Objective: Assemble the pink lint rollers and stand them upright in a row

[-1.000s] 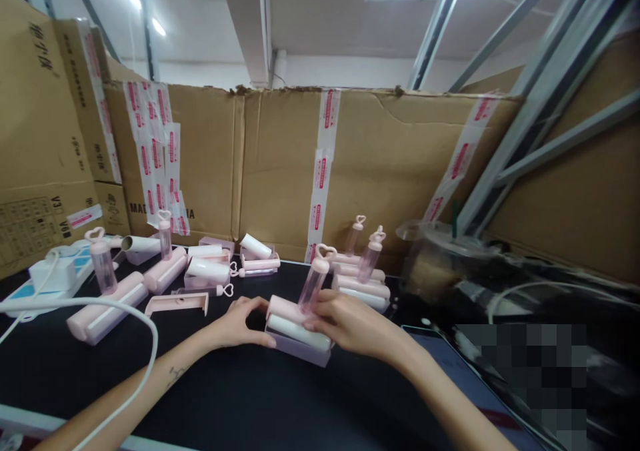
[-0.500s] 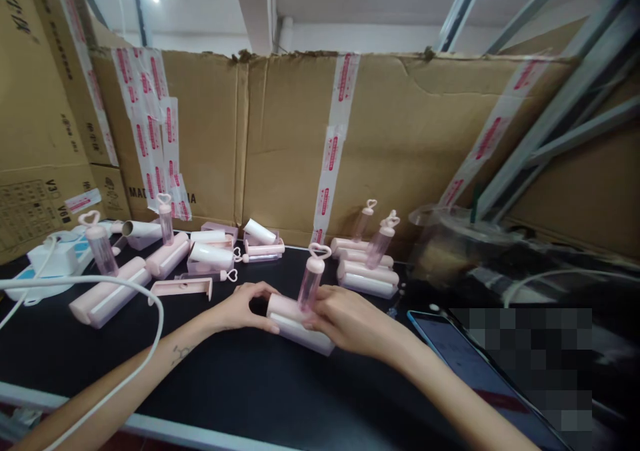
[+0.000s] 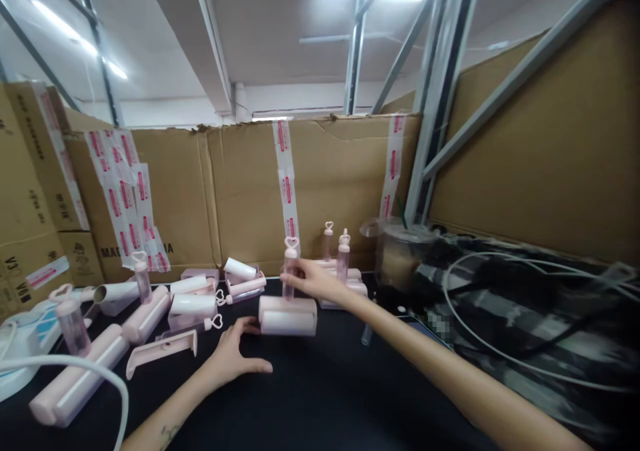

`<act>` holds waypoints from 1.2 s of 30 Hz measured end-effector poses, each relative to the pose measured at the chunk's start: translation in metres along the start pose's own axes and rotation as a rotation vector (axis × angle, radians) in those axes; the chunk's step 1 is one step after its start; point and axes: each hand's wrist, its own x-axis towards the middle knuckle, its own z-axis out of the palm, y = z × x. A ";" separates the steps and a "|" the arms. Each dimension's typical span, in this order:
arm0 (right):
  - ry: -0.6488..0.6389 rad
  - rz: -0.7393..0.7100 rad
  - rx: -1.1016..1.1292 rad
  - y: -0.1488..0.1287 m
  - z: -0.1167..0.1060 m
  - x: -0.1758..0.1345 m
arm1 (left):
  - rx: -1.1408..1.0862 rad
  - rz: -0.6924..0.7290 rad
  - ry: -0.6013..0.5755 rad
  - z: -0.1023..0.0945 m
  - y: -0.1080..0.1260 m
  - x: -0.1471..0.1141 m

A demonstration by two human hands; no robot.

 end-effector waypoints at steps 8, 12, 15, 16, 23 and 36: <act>0.103 0.244 -0.132 0.064 -0.001 0.068 | 0.142 -0.031 -0.022 -0.003 0.007 -0.002; 0.156 0.302 -0.191 0.067 0.013 0.066 | 0.166 -0.014 -0.015 -0.002 0.006 -0.001; 0.212 0.267 -0.250 0.052 0.018 0.051 | 0.184 0.005 0.004 0.000 0.005 -0.001; 0.225 0.231 -0.268 0.043 0.020 0.044 | 0.191 0.014 0.012 0.000 0.005 -0.001; -0.088 -0.313 -0.250 -0.041 0.070 0.034 | 0.294 0.151 0.018 0.004 0.023 -0.015; -0.126 -0.220 -0.450 0.010 0.109 0.066 | 0.476 0.324 -0.040 0.004 0.028 -0.017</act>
